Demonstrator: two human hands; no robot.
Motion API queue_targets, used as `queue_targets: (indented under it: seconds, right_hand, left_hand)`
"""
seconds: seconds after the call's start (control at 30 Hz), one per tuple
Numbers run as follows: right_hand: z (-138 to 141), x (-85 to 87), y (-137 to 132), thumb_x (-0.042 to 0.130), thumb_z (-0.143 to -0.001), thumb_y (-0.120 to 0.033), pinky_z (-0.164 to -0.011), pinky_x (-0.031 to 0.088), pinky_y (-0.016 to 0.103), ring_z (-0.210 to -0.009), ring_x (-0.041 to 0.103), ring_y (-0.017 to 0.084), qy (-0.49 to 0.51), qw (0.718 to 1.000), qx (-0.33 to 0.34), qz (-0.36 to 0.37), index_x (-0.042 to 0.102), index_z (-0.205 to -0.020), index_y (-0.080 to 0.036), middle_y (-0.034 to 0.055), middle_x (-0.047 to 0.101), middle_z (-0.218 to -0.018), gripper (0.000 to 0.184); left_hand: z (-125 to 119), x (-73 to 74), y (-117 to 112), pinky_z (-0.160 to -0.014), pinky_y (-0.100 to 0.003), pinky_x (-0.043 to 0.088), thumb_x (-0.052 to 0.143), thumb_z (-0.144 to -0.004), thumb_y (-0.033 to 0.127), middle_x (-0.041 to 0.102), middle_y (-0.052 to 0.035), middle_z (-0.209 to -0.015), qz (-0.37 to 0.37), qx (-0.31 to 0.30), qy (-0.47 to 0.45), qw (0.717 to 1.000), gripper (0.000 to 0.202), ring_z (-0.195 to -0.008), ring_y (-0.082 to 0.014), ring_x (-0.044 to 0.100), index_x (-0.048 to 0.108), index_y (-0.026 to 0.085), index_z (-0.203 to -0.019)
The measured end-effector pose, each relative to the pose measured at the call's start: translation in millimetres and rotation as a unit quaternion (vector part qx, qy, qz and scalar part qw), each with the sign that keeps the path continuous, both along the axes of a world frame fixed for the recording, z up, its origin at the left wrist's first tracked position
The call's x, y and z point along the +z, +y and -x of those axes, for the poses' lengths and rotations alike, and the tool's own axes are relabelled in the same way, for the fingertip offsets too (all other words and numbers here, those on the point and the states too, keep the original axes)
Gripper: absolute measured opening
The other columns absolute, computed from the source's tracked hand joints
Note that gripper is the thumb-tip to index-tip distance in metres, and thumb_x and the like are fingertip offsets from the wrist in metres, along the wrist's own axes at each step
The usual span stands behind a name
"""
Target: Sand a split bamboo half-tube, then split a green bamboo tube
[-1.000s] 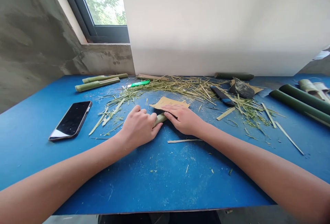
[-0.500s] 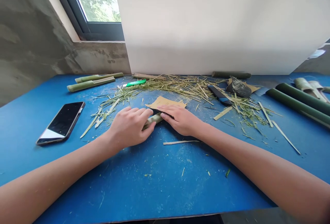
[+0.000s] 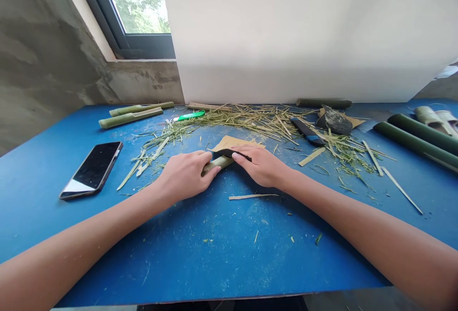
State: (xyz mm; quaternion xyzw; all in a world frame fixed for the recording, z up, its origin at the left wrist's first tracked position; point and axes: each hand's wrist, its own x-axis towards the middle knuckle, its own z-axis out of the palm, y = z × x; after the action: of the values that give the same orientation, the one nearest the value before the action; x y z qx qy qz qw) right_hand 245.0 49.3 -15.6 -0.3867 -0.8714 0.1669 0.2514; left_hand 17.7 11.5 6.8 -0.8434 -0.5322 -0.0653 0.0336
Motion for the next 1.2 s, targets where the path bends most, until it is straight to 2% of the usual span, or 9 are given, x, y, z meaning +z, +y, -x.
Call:
queue_targets:
  seconds: [0.13,0.23,0.37,0.5,0.67,0.77,0.87,1.07,1.2]
  right_hand:
    - [16.8,-6.6,6.7,0.037,-0.105,-0.041,-0.118,0.039,0.047,-0.135,0.056,0.028,0.006,1.000,-0.014,0.004,0.065,-0.138,-0.018,0.0092,0.063,-0.141,0.049]
    - [23.6,-8.6,8.5,0.036,-0.105,-0.041,-0.119,0.038,0.047,-0.136,0.054,0.027,0.008,1.000,-0.012,0.007,0.064,-0.138,-0.018,0.0098,0.062,-0.143,0.049]
    - [8.8,-5.1,1.1,0.038,-0.104,-0.044,-0.119,0.036,0.051,-0.137,0.053,0.029,0.015,0.999,-0.031,0.036,0.065,-0.137,-0.017,0.0120,0.061,-0.143,0.050]
    - [2.5,-5.2,-1.4,0.039,-0.105,-0.046,-0.119,0.037,0.051,-0.136,0.054,0.028,0.031,0.997,-0.047,0.059,0.066,-0.136,-0.019,0.0111,0.062,-0.142,0.050]
    - [19.8,-11.1,6.3,0.040,-0.104,-0.040,-0.121,0.034,0.050,-0.139,0.052,0.027,0.018,0.999,-0.036,0.016,0.064,-0.138,-0.017,0.0111,0.061,-0.143,0.048]
    - [14.3,-8.4,5.2,0.039,-0.105,-0.043,-0.119,0.038,0.050,-0.136,0.054,0.027,0.017,0.999,-0.027,0.023,0.066,-0.136,-0.020,0.0098,0.063,-0.141,0.048]
    - [4.4,-5.1,2.0,0.038,-0.105,-0.045,-0.116,0.041,0.052,-0.133,0.058,0.028,0.016,0.999,-0.031,0.033,0.066,-0.136,-0.022,0.0095,0.064,-0.140,0.048]
    - [17.0,-9.6,1.6,0.038,-0.105,-0.045,-0.121,0.034,0.049,-0.142,0.048,0.027,-0.055,0.996,0.038,-0.050,0.058,-0.145,-0.019,0.0099,0.055,-0.150,0.051]
    - [6.9,-8.1,10.4,0.032,-0.107,-0.041,-0.120,0.036,0.047,-0.140,0.050,0.025,-0.073,0.995,0.033,-0.060,0.059,-0.144,-0.017,0.0097,0.058,-0.147,0.052]
  left_hand:
    - [-2.8,-1.3,-2.6,-0.058,-0.032,0.036,0.043,-0.098,0.053,0.073,-0.0079,-0.087,-0.015,-0.014,0.008,1.000,0.038,-0.074,-0.0240,0.068,0.060,0.021,-0.086]
    - [-4.0,-0.6,-3.8,-0.059,-0.033,0.037,0.041,-0.098,0.054,0.073,-0.0095,-0.088,-0.021,0.002,0.020,1.000,0.040,-0.073,-0.0257,0.069,0.061,0.020,-0.090]
    - [-2.3,1.1,-0.9,-0.057,-0.032,0.036,0.039,-0.098,0.058,0.074,-0.0083,-0.085,0.005,0.034,0.011,0.999,0.044,-0.074,-0.0263,0.069,0.061,0.021,-0.088]
    - [-1.3,1.2,0.1,-0.058,-0.031,0.037,0.040,-0.097,0.059,0.074,-0.0079,-0.084,0.014,0.034,-0.003,0.999,0.044,-0.074,-0.0248,0.069,0.061,0.021,-0.087]
    - [-3.0,0.0,-3.5,-0.062,-0.032,0.041,0.040,-0.098,0.056,0.074,-0.0103,-0.087,-0.005,0.033,-0.002,0.999,0.044,-0.076,-0.0254,0.070,0.063,0.019,-0.090]
    - [-2.8,0.7,-2.7,-0.061,-0.032,0.041,0.041,-0.097,0.058,0.074,-0.0088,-0.085,0.007,0.054,-0.008,0.998,0.044,-0.075,-0.0255,0.070,0.062,0.020,-0.088]
    - [-2.8,1.5,-1.7,-0.060,-0.031,0.039,0.041,-0.097,0.057,0.074,-0.0084,-0.084,0.009,0.050,-0.003,0.999,0.044,-0.074,-0.0247,0.070,0.062,0.020,-0.087]
    - [-5.7,-1.1,-5.2,-0.061,-0.033,0.041,0.039,-0.098,0.055,0.075,-0.0120,-0.087,-0.030,0.039,0.022,0.999,0.044,-0.076,-0.0272,0.071,0.061,0.019,-0.089]
    - [-4.2,-1.2,-3.7,-0.059,-0.032,0.039,0.039,-0.098,0.057,0.075,-0.0103,-0.087,-0.012,0.046,0.014,0.999,0.045,-0.074,-0.0260,0.070,0.061,0.019,-0.088]
